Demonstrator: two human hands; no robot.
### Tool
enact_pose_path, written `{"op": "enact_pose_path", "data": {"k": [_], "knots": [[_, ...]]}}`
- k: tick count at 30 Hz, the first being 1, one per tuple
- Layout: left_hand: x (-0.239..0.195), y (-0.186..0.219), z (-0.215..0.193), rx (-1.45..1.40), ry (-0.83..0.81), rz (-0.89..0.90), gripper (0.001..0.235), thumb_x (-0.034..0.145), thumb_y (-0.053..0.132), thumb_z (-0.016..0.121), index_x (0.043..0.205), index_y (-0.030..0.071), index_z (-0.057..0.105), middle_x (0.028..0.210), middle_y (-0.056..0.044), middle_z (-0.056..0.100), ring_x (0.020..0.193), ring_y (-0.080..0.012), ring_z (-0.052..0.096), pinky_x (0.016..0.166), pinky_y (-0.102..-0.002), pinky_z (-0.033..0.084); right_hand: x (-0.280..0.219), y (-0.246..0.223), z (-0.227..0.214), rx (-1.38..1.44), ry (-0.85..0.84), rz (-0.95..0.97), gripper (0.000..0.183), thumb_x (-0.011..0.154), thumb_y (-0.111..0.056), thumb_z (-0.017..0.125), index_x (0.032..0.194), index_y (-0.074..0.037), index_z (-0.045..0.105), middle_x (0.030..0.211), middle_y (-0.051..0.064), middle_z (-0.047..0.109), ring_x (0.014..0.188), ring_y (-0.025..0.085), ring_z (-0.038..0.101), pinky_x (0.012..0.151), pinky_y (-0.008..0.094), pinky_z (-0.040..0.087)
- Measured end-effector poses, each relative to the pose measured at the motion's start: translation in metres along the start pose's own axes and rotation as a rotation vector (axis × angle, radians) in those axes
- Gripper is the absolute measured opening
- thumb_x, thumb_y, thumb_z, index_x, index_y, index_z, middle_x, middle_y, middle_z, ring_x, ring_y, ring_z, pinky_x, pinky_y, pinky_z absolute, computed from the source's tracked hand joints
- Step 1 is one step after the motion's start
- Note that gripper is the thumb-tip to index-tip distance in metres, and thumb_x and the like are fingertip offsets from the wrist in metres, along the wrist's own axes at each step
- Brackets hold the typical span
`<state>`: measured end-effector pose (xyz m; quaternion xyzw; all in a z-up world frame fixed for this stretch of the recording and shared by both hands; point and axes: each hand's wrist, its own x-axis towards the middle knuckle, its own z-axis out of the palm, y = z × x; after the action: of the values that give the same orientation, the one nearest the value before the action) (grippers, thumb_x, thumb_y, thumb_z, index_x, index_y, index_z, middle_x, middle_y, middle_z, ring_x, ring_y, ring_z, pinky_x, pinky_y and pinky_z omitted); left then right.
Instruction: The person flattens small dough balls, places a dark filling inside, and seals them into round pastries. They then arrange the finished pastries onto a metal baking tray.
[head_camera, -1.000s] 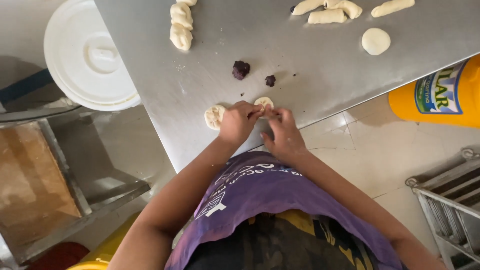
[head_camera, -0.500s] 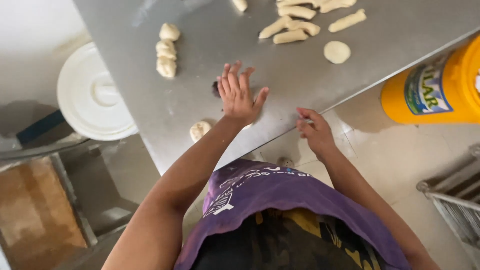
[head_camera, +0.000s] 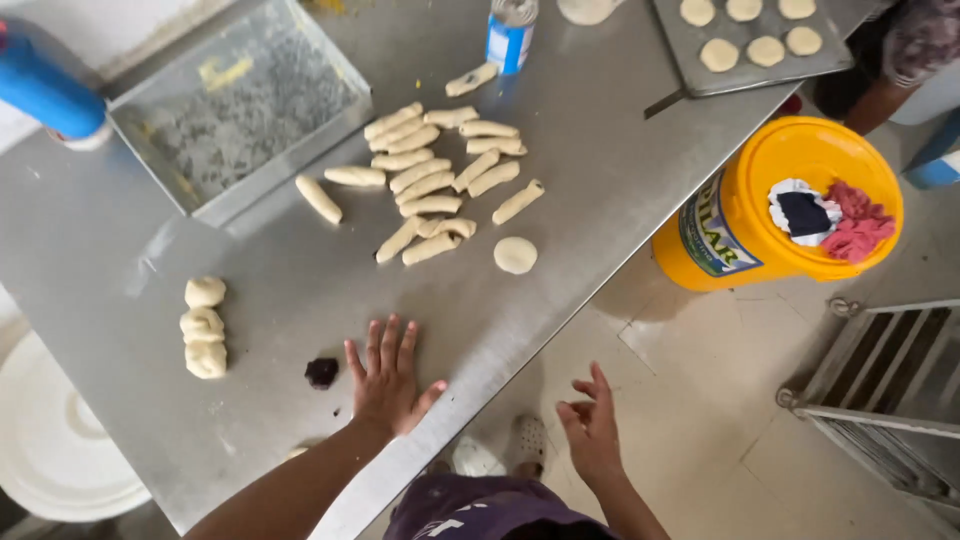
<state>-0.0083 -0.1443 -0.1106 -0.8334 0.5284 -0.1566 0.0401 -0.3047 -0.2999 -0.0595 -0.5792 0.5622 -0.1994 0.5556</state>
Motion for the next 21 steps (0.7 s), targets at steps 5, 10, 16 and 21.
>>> {"op": "enact_pose_path", "data": {"k": [5,10,16,21], "knots": [[0.006,-0.001,-0.033,-0.350,-0.505,-0.060,0.110,0.083,0.090,0.006,0.164,0.017,0.001,0.171,-0.014,-0.009,0.155,-0.0390,-0.016,0.113,-0.071,-0.019,-0.014,-0.066,0.012,-0.015,-0.125,-0.115,0.083,0.090,-0.020,0.064,0.163,-0.015,0.026,0.132,0.007,0.057,0.094,0.015,0.062,0.080,0.029,0.057],[-0.017,-0.009,-0.001,-0.677,0.214,-0.169,0.099,0.089,0.082,0.019,0.165,0.018,0.017,0.164,-0.013,0.011,0.151,-0.0387,0.010,0.121,-0.061,0.002,-0.010,-0.042,0.044,0.099,-0.138,-0.488,0.045,0.091,-0.017,0.075,0.135,-0.012,0.069,0.110,0.008,0.072,0.091,0.016,0.069,0.081,0.027,0.056],[-0.027,-0.041,-0.012,-1.232,0.764,-0.760,0.059,0.112,0.038,0.037,0.163,0.011,0.030,0.157,-0.018,0.033,0.141,-0.0355,0.035,0.119,-0.047,0.026,-0.002,-0.072,0.133,-0.423,-0.457,-0.721,0.030,0.097,-0.022,0.069,0.124,-0.011,0.072,0.112,0.010,0.073,0.105,0.029,0.071,0.093,0.041,0.055],[-0.074,-0.100,-0.072,-1.504,0.881,-0.814,0.044,0.111,0.024,0.044,0.152,0.007,0.042,0.144,-0.015,0.049,0.135,-0.0273,0.045,0.115,-0.044,0.040,0.004,-0.080,0.214,-0.923,-0.423,-1.037,0.035,0.092,-0.020,0.073,0.126,-0.013,0.071,0.119,0.012,0.069,0.114,0.030,0.066,0.100,0.044,0.050]]}}
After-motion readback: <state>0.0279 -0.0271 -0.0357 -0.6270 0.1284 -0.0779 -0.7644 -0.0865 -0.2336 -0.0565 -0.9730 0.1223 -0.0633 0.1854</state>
